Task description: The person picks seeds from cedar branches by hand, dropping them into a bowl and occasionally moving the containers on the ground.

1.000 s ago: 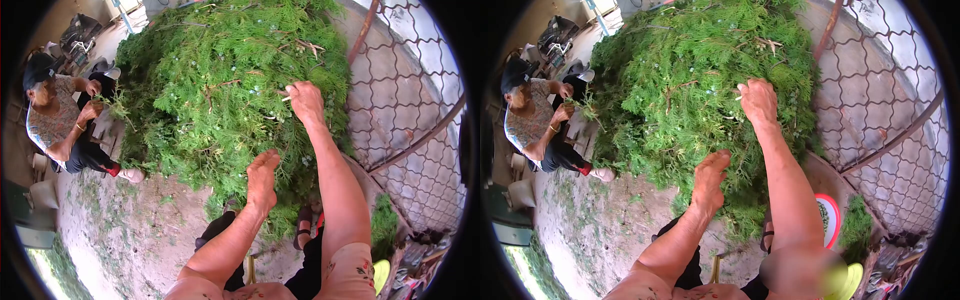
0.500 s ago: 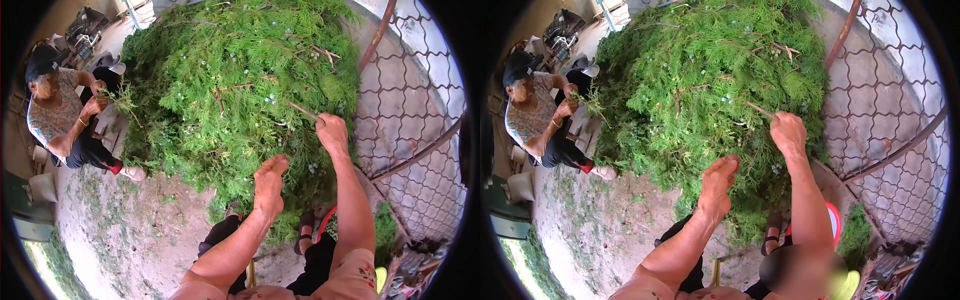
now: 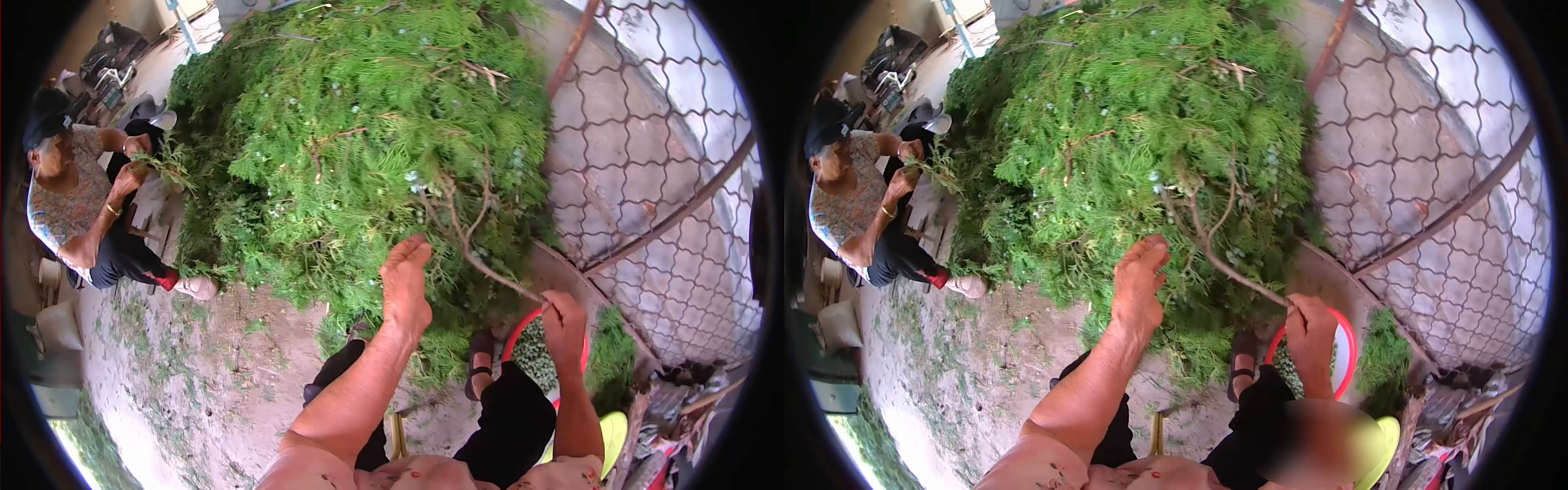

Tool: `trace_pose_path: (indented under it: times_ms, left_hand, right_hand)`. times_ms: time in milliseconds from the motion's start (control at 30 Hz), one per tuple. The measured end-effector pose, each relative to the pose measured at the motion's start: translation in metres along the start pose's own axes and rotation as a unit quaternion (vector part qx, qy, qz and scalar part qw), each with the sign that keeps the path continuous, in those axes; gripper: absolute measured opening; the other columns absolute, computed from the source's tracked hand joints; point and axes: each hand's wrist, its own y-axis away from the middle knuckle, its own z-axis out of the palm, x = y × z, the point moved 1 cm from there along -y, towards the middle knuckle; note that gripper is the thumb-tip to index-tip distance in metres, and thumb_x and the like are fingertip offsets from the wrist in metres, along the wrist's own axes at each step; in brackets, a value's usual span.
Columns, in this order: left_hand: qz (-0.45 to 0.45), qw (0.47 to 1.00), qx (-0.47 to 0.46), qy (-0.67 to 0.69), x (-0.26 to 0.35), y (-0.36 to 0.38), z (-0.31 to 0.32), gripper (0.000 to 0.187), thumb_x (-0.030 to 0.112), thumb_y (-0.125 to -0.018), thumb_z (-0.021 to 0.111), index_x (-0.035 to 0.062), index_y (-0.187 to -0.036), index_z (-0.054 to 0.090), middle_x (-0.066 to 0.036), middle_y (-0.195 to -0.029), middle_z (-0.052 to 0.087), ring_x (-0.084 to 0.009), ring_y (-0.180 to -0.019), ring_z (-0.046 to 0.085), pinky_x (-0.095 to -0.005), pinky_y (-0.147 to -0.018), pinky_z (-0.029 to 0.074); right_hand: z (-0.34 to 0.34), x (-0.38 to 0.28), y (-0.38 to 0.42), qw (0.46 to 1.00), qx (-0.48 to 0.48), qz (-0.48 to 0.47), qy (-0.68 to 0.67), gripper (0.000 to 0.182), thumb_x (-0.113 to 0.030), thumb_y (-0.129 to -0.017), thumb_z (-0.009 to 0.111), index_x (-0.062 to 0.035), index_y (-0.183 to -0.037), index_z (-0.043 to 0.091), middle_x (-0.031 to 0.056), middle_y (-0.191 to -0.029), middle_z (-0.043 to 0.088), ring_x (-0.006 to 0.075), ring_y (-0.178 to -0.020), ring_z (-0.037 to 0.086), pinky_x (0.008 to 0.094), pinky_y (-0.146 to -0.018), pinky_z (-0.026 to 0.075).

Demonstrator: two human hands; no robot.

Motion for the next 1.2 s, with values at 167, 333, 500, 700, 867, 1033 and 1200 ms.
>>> trace_pose_path:
  times_ms: [167,333,500,700,867,1033,1200]
  left_hand:
    - [-0.1,0.994,-0.033,-0.016,-0.018,0.001,0.013,0.028,0.025,-0.086,0.055,0.0095,-0.108,0.049,-0.005,-0.108,0.056,-0.0191,-0.103,0.051,-0.0391,-0.085,0.035]
    - [-0.047,0.983,-0.139,0.112,-0.017,0.005,0.025,0.036,0.022,-0.088,0.052,0.0089,-0.12,0.041,-0.01,-0.113,0.056,-0.0232,-0.095,0.058,-0.039,-0.083,0.041]
    - [-0.064,0.968,-0.199,0.141,-0.018,0.016,0.038,0.048,0.019,-0.084,0.054,0.0072,-0.128,0.036,-0.015,-0.117,0.053,-0.0289,-0.106,0.053,-0.048,-0.093,0.036]
    - [-0.077,0.967,-0.178,0.167,0.0,0.004,0.029,0.034,0.027,-0.087,0.053,0.0071,-0.113,0.046,-0.012,-0.112,0.055,-0.027,-0.101,0.054,-0.0473,-0.091,0.04]
    - [-0.006,0.966,-0.202,0.163,0.009,0.005,0.024,0.028,0.016,-0.089,0.047,0.005,-0.115,0.046,-0.013,-0.107,0.056,-0.0253,-0.096,0.056,-0.0425,-0.085,0.047]
    - [0.036,0.939,-0.268,0.212,0.025,0.019,0.03,0.036,0.009,-0.088,0.046,0.0033,-0.123,0.042,-0.014,-0.107,0.056,-0.0255,-0.095,0.057,-0.0417,-0.084,0.048]
    - [0.058,0.95,-0.255,0.168,0.014,0.019,0.026,0.038,0.004,-0.086,0.052,0.0034,-0.123,0.043,-0.011,-0.097,0.06,-0.021,-0.079,0.06,-0.0323,-0.068,0.05]
  right_hand:
    - [-0.034,-0.015,0.054,0.999,-0.025,0.005,-0.026,0.014,0.002,-0.075,0.052,0.0022,-0.086,0.061,0.0151,-0.069,0.054,0.027,-0.062,0.054,0.0336,-0.058,0.042]
    - [-0.064,0.012,0.095,0.997,-0.025,0.062,-0.042,0.015,0.003,-0.075,0.052,0.0021,-0.087,0.061,0.0134,-0.07,0.055,0.0247,-0.062,0.054,0.0331,-0.058,0.042]
    - [-0.064,0.037,0.106,0.992,-0.04,0.108,-0.06,0.018,0.005,-0.074,0.054,0.0018,-0.089,0.062,0.0131,-0.072,0.057,0.0243,-0.065,0.056,0.0314,-0.059,0.042]
    - [-0.068,0.062,0.12,0.994,-0.044,0.099,-0.032,0.016,0.004,-0.073,0.056,0.0,-0.087,0.063,0.0134,-0.074,0.058,0.0257,-0.068,0.058,0.0319,-0.062,0.044]
    - [-0.065,0.09,0.126,0.986,-0.112,0.124,-0.026,0.017,0.004,-0.071,0.058,-0.0009,-0.086,0.064,0.0131,-0.076,0.059,0.0274,-0.071,0.058,0.0335,-0.066,0.045]
    - [-0.051,0.102,0.112,0.982,-0.156,0.104,-0.035,0.017,0.002,-0.07,0.059,-0.0016,-0.086,0.063,0.0137,-0.08,0.059,0.0304,-0.076,0.057,0.0361,-0.069,0.045]
    - [-0.034,0.063,0.065,0.988,-0.134,-0.059,0.045,0.014,-0.003,-0.072,0.059,-0.0008,-0.085,0.06,0.0146,-0.085,0.058,0.0343,-0.079,0.056,0.0383,-0.072,0.045]
